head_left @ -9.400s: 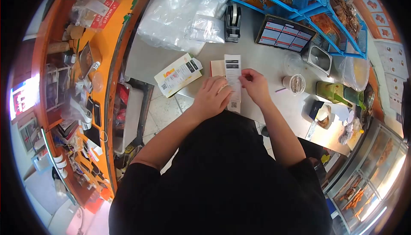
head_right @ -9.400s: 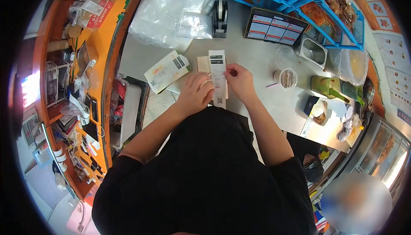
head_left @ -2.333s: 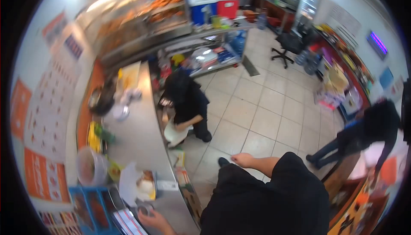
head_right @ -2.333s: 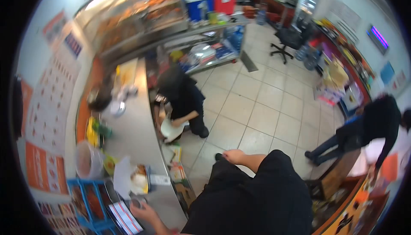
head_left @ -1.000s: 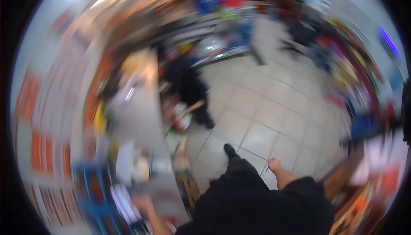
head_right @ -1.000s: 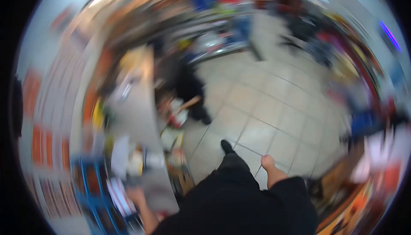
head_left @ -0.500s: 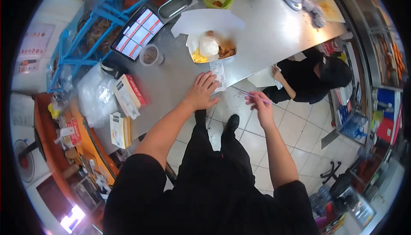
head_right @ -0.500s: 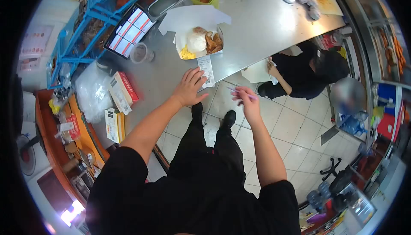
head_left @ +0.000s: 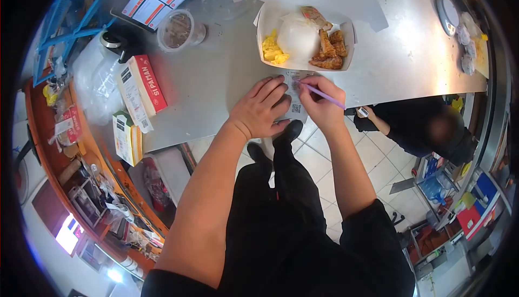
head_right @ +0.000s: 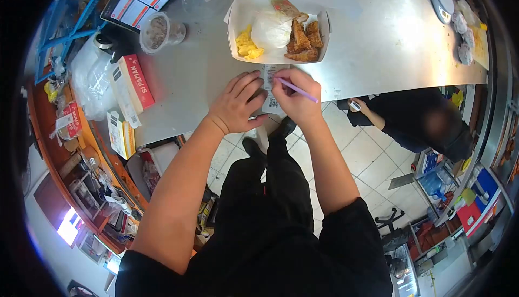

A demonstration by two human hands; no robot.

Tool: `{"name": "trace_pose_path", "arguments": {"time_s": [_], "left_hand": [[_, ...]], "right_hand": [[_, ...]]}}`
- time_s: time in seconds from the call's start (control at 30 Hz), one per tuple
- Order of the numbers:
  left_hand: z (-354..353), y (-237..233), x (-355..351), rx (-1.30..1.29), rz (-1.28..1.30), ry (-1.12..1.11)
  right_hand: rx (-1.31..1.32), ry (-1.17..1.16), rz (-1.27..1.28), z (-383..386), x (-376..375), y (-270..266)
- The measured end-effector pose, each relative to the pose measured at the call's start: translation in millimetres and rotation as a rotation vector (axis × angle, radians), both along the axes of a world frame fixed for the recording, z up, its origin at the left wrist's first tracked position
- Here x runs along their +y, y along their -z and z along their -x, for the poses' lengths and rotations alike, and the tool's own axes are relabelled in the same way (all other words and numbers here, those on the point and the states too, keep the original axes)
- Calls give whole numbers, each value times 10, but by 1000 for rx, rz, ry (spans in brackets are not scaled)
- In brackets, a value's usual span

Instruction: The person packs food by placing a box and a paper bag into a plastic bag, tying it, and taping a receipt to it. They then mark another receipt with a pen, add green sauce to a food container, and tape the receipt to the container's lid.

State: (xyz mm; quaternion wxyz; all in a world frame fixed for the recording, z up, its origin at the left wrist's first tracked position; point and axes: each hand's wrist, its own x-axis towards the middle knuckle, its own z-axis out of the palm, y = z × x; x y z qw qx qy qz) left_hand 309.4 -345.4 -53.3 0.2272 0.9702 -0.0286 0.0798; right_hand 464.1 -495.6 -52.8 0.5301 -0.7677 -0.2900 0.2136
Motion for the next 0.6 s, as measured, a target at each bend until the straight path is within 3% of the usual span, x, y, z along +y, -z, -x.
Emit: {"name": "trace_pose_path", "arguments": {"time_s": [0.23,0.47,0.6], "left_hand": [[12,27,-18,-13,23,4],[13,35,-28,0,10,7],[20,45,-18,-10,11,8]], "right_hand": [[-232,-15,-37,65,94,33],[-222,-11,-17,62,12,1],[-81,88,46,161,-97,-10]]}}
